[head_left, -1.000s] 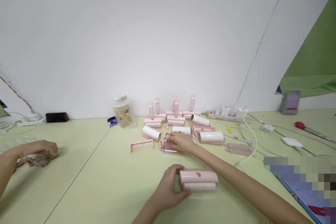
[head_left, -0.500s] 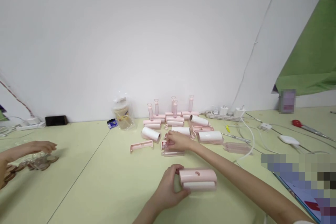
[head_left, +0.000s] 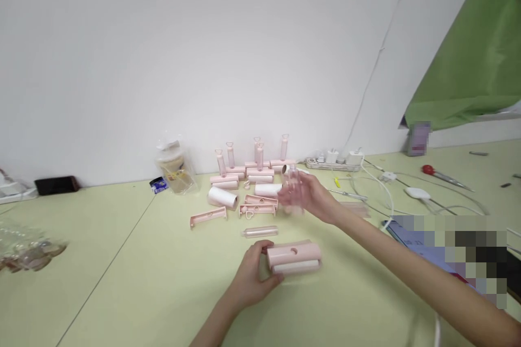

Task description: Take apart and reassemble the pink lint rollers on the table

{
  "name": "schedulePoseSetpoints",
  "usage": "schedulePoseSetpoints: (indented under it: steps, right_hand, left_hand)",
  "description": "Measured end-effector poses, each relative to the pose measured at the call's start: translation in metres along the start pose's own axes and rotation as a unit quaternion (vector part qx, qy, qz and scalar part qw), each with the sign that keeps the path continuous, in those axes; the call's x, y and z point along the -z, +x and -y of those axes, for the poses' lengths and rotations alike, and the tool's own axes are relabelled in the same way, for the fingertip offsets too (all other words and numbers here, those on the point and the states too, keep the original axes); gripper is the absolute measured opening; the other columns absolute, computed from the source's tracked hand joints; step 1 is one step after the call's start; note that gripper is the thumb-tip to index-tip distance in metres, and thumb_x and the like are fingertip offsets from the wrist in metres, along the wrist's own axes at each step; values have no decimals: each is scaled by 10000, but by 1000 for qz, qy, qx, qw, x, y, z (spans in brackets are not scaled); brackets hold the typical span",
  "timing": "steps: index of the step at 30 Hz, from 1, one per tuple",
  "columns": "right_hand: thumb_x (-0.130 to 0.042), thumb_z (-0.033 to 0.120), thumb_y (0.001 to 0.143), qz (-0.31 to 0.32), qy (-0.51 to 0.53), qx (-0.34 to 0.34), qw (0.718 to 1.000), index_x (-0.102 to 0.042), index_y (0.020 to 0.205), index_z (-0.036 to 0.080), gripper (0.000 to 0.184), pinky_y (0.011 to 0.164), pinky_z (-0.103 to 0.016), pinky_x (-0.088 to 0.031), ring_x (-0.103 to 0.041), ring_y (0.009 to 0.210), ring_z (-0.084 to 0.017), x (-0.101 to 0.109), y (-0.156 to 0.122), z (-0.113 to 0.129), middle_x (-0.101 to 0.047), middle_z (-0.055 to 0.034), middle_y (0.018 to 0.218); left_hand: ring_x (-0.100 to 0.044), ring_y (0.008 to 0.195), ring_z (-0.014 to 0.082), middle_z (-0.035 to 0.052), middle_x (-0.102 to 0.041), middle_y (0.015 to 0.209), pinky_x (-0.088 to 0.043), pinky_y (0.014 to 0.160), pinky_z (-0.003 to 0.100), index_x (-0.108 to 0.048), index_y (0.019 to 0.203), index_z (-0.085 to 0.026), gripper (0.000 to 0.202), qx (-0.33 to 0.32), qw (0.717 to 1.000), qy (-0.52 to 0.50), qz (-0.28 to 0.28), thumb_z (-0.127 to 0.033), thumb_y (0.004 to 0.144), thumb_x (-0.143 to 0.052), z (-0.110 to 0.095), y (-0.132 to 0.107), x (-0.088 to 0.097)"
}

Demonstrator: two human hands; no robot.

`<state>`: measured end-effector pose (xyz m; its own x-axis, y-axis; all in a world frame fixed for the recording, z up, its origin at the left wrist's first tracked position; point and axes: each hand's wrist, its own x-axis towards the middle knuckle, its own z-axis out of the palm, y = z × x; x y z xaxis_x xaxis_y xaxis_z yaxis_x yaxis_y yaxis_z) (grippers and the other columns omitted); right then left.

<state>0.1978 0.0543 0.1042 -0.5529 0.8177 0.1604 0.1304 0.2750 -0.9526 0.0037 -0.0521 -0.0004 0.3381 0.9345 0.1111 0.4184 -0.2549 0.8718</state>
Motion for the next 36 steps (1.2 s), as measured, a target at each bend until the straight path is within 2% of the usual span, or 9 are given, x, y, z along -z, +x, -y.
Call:
schedulePoseSetpoints:
  steps: [2,4,8,11,17,23,27,33,36]
  right_hand:
    - [-180,525,892,36,-9,-41,998,-389,1012,218,390,475,-273,-450,-569,473,-143,5,-26,15,-523,23,650]
    - [-384,466,858,92,-108,-80,987,-424,1007,236,277,473,-244,-425,-534,473,-117,7,-48,26,-492,40,672]
    - [-524,223,756,176,-395,-45,901,-553,979,256,227,538,-230,-368,-535,643,-137,6,-67,40,-550,-10,870]
    - [-504,201,757,213,-466,-22,858,-629,961,261,247,520,-229,-330,-536,619,-134,4,-63,48,-581,-15,889]
    - [-547,272,749,257,-518,0,816,-695,908,270,218,417,-229,-234,-445,465,-99,-4,-43,62,-575,-9,765]
    - [-530,86,655,327,-542,3,774,-709,779,256,276,396,-245,-185,-454,466,-121,-17,-31,71,-592,-9,677]
    - [-535,46,609,350,-542,18,764,-685,620,245,249,411,-250,-165,-401,412,-114,-24,-21,71,-530,20,509]
    - [-614,140,661,393,-524,20,755,-721,800,238,201,415,-222,-237,-525,511,-132,-22,-6,71,-665,15,624]
    - [-593,76,651,399,-526,34,750,-723,800,217,243,418,-228,-227,-530,505,-140,-21,-7,71,-684,-6,630]
  left_hand:
    - [-456,1067,208,56,-502,1136,-368,934,343,-396,1132,-222,501,0,1000,-2,1,-192,685,-621,0,0,0]
    - [-455,1066,210,55,-504,1131,-370,931,346,-398,1128,-225,497,0,1000,-5,2,-197,685,-624,-1,0,0]
    - [-452,1068,217,57,-497,1141,-374,923,349,-404,1132,-220,487,3,1000,-9,2,-217,694,-618,-3,0,1]
    - [-455,1065,220,59,-498,1145,-374,920,354,-409,1139,-214,488,4,1000,-11,2,-223,697,-615,-4,1,1]
    - [-456,1074,220,57,-499,1165,-377,919,351,-414,1133,-218,499,-4,1000,-13,0,-214,683,-627,-5,1,1]
    - [-460,1076,224,56,-505,1170,-379,919,355,-420,1134,-228,498,-6,1000,-13,-2,-232,684,-634,-4,1,1]
    - [-462,1073,221,57,-507,1168,-384,917,354,-418,1133,-229,503,-4,1000,-13,-1,-232,681,-639,-4,1,2]
    - [-464,1071,221,59,-511,1162,-388,915,354,-422,1129,-226,511,-7,1000,-18,0,-235,672,-650,-4,1,2]
    - [-468,1068,218,55,-511,1161,-391,912,348,-420,1132,-229,518,-3,1000,-20,1,-239,670,-656,-4,1,2]
